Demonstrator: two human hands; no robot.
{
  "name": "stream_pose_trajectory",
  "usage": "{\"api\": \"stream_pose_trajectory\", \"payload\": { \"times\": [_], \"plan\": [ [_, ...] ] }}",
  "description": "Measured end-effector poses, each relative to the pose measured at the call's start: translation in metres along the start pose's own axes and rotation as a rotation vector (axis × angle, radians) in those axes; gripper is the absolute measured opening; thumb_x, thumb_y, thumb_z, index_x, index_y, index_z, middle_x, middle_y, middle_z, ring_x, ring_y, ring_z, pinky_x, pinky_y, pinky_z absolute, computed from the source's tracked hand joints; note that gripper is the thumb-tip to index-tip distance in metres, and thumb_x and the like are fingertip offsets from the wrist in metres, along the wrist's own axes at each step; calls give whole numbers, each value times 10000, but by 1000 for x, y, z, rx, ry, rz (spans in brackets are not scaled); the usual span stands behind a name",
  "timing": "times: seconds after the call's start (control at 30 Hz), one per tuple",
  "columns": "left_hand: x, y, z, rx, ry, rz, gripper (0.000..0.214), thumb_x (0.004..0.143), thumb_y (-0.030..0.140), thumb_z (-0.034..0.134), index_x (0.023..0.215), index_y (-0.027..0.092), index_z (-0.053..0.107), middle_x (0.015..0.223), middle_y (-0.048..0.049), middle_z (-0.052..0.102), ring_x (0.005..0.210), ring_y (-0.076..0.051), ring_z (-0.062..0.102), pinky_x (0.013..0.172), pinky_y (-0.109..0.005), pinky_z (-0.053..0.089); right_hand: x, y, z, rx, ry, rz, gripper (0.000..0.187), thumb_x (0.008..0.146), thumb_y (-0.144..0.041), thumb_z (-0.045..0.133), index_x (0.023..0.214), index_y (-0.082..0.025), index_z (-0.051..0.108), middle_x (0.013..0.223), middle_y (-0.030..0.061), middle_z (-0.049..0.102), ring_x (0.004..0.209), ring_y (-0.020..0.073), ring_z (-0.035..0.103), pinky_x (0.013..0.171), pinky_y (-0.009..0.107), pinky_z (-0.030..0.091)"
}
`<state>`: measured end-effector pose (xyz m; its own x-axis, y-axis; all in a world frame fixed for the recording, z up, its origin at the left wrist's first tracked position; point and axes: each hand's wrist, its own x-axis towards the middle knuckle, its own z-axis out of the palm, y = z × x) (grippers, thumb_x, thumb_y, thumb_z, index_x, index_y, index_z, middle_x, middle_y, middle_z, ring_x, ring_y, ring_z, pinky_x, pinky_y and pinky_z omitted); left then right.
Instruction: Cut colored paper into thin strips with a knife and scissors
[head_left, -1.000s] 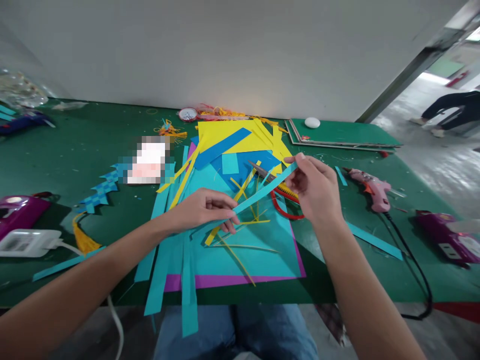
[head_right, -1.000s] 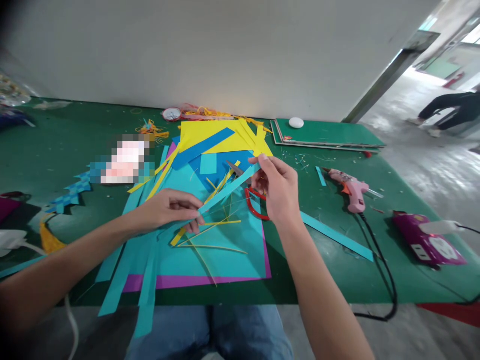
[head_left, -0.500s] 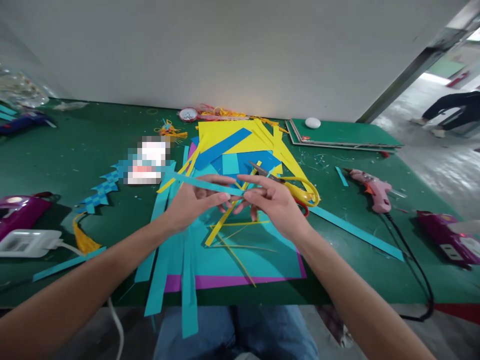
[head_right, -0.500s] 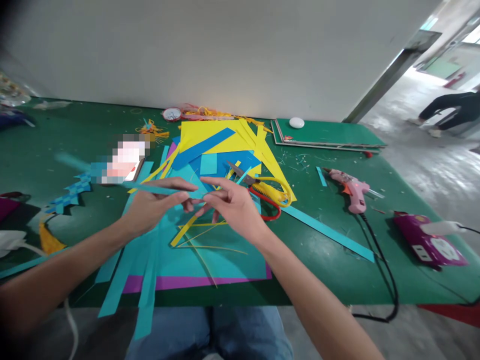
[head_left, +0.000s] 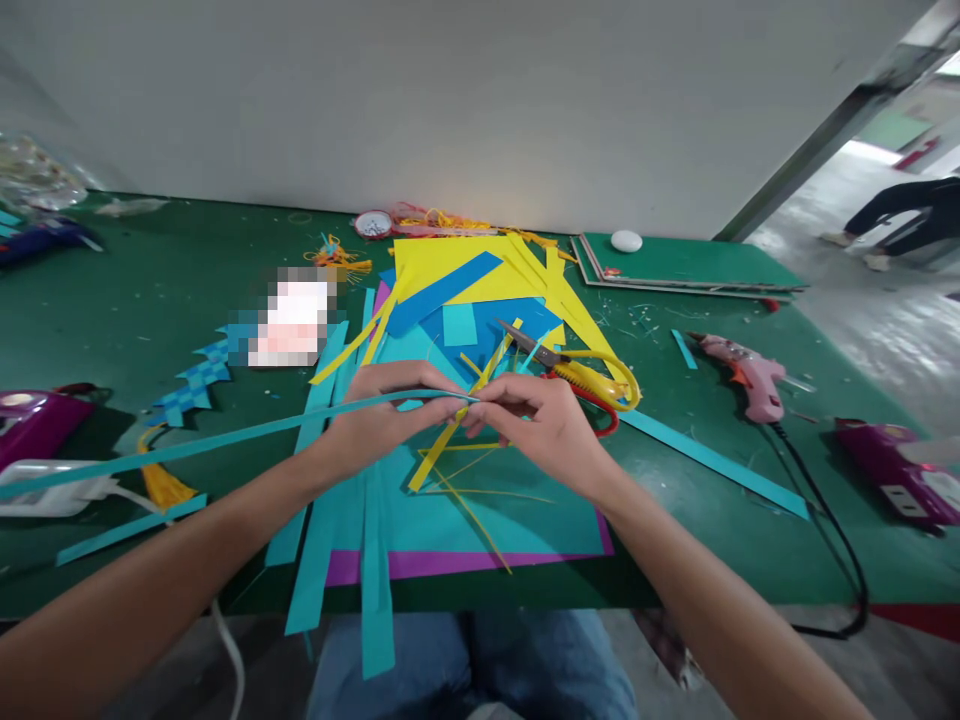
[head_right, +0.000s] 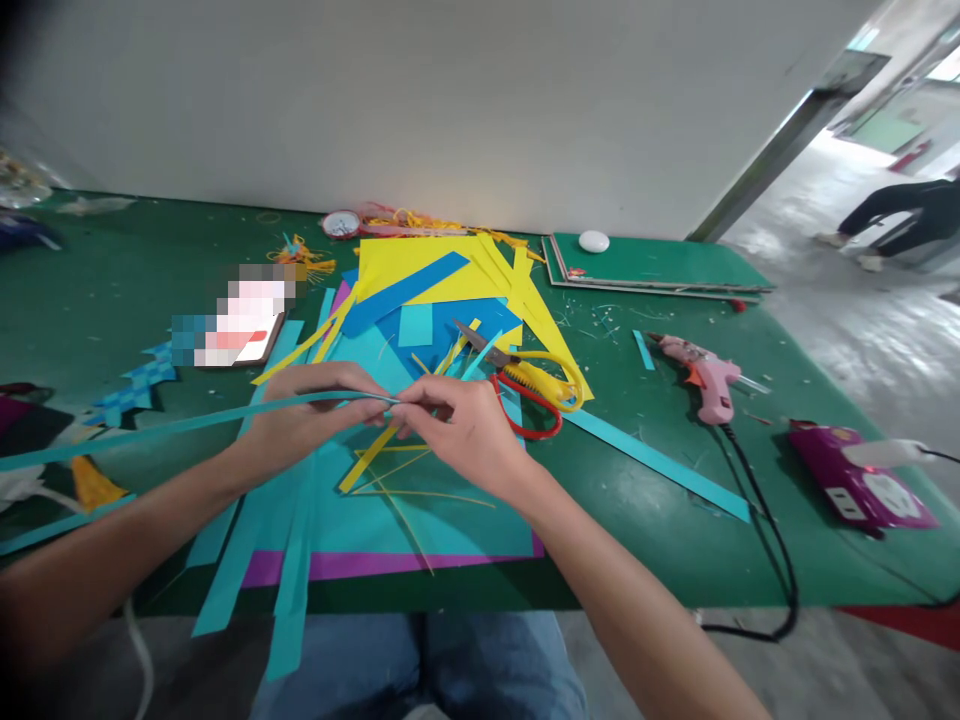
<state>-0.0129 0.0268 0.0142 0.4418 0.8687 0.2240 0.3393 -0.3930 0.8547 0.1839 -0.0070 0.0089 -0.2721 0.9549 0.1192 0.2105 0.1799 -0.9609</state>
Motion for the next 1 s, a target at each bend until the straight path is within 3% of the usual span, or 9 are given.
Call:
{"api": "stream_pose_trajectory", "payload": {
  "times": [0.07, 0.2, 0.23, 0.33, 0.43, 0.6, 0.73, 0.87, 1.0],
  "plan": [
    [0, -1, 0, -26, 6, 9, 101, 815, 284, 720, 756, 202, 730, 700, 1, 712, 658, -135, 672, 562, -189, 521, 2, 0, -10, -112, 41, -53, 146, 877, -275, 595, 928, -219, 720, 792, 4, 748, 736, 160, 714, 658, 273, 536],
    [0, -2, 1, -105, 35, -17, 62, 798, 240, 729, 761, 193, 711, 699, 7, 707, 642, -124, 674, 587, -187, 543, 4, 5, -50, -545, 412, -50, 164, 870, -229, 583, 963, -195, 714, 782, 21, 722, 707, 168, 673, 724, 319, 503],
    [1, -2, 1, -119, 45, -29, 58, 793, 232, 730, 759, 192, 706, 707, 7, 709, 635, -119, 670, 590, -185, 546, 4, 7, -60, -688, 448, -11, 141, 847, -239, 619, 941, -188, 710, 804, 34, 713, 724, 183, 659, 729, 335, 490],
    [2, -2, 2, -135, 66, -63, 63, 785, 224, 730, 748, 187, 695, 718, 3, 712, 610, -109, 651, 576, -181, 544, -1, 16, -82, -1007, 339, 104, 284, 789, -390, 719, 949, -156, 694, 954, 99, 673, 853, 250, 624, 750, 381, 471],
    [4, -3, 2, -143, 52, -73, 74, 794, 242, 728, 762, 184, 695, 732, -5, 717, 617, -111, 647, 576, -181, 547, -6, 25, -87, -1177, 237, 140, 411, 767, -416, 749, 1043, -120, 680, 1027, 136, 625, 987, 297, 585, 806, 405, 472],
    [4, -5, 3, -153, 12, -77, 70, 811, 246, 720, 804, 179, 699, 743, -10, 722, 646, -120, 663, 581, -182, 552, -7, 25, -81, -1298, 152, 162, 276, 824, -288, 670, 1042, -119, 685, 1048, 140, 610, 1039, 302, 560, 782, 380, 474],
    [2, -7, 3, -153, -7, -74, 56, 825, 232, 714, 805, 182, 700, 704, 2, 709, 638, -110, 662, 593, -173, 551, -4, 16, -76, -1320, 157, 235, 210, 834, -231, 584, 981, -113, 677, 1029, 165, 648, 1012, 303, 590, 742, 366, 458],
    [3, -9, 3, -149, -2, -37, 48, 829, 225, 714, 801, 189, 701, 678, 14, 697, 622, -103, 659, 588, -167, 547, 0, 11, -75, -1244, 302, 311, 297, 813, -258, 575, 1070, -127, 643, 961, 141, 700, 890, 302, 641, 706, 380, 444],
    [2, -9, 3, -146, 26, -9, 56, 823, 227, 718, 785, 191, 699, 673, 16, 691, 612, -108, 663, 572, -174, 548, 0, 10, -80, -1140, 588, 262, 389, 780, -358, 636, 1117, -168, 597, 1004, 131, 695, 920, 326, 638, 732, 416, 451]
  ]
}}
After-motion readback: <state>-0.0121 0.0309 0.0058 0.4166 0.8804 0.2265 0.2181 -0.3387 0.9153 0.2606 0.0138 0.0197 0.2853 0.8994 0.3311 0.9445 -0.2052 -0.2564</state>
